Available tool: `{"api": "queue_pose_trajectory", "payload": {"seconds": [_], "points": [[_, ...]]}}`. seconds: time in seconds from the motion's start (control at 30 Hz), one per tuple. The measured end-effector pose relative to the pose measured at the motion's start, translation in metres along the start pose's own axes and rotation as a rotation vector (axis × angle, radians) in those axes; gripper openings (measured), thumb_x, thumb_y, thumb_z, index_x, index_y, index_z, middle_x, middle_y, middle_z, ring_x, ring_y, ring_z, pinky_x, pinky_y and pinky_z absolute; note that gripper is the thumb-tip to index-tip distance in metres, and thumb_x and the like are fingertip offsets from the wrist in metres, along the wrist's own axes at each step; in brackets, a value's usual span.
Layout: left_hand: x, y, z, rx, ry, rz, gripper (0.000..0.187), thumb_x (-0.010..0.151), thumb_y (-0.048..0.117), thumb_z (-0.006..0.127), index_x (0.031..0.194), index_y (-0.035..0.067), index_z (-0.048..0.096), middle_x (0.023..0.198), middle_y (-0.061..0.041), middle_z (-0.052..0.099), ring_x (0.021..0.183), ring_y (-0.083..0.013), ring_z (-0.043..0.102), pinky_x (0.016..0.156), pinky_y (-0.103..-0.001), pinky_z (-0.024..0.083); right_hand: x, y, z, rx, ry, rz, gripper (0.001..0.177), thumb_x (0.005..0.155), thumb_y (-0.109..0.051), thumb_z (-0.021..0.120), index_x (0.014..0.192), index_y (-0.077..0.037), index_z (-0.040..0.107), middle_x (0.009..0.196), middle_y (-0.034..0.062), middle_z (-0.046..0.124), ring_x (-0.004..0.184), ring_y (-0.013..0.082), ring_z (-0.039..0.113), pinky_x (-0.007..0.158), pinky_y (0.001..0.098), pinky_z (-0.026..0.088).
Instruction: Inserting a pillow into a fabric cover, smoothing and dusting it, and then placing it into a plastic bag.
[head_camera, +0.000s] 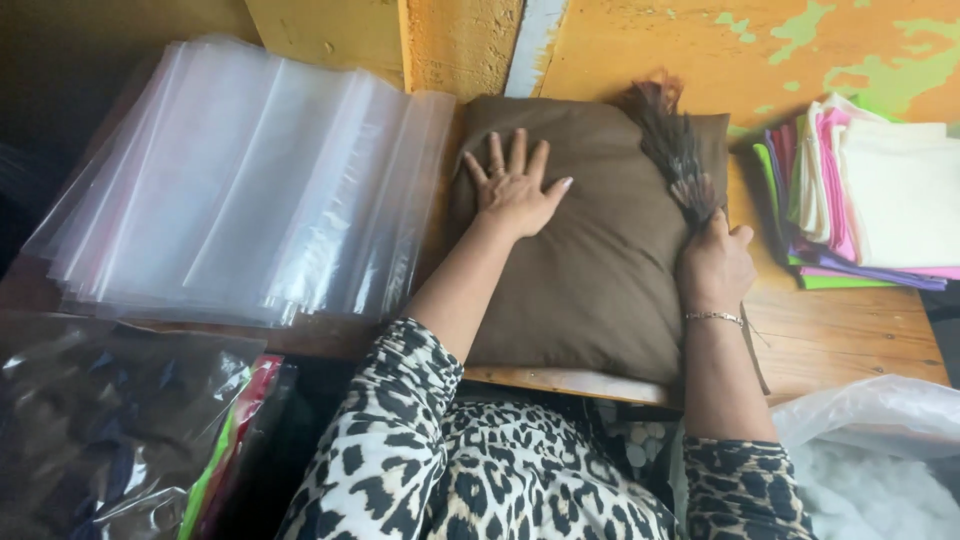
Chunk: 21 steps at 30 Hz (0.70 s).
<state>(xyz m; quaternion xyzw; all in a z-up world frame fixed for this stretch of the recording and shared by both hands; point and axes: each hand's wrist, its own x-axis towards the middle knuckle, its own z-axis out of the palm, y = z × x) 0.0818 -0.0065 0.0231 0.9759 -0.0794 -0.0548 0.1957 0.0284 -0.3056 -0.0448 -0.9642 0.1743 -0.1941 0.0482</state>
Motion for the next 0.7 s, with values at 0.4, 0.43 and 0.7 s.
{"api": "queue_pose_trajectory", "payload": {"seconds": [0.4,0.43,0.7], "points": [[0.001,0.027,0.073,0.243,0.250,0.468,0.060,0.101,0.043,0.057,0.150,0.007,0.051,0.168,-0.015,0.029,0.157,-0.0403,0.014,0.126,-0.070,0.006,0.017,0.017,0.041,0.019,0.044,0.042,0.041,0.102,-0.028,0.051,0.140,-0.017,0.061,0.108,0.0165,0.056,0.080,0.0554,0.071,0.076,0.0611,0.058],[0.013,0.021,0.057,0.245,0.259,0.471,0.060,0.101,0.043,0.057,0.150,0.007,0.051,0.168,-0.015,0.029,0.157,-0.0403,0.014,0.126,-0.070,0.006,0.017,0.014,0.036,0.021,0.054,0.041,0.041,0.102,-0.028,0.051,0.140,-0.017,0.061,0.108,0.0165,0.056,0.080,0.0554,0.071,0.076,0.0611,0.058],[0.051,0.014,0.048,0.089,0.075,0.047,0.085,0.098,0.068,0.029,0.156,0.006,0.034,0.160,-0.022,0.038,0.150,-0.0452,0.032,0.120,-0.068,0.015,0.010,0.009,0.015,0.082,-0.063,0.121,0.044,0.103,-0.034,0.049,0.144,-0.022,0.059,0.110,0.0154,0.055,0.089,0.0553,0.070,0.084,0.0616,0.055]]}}
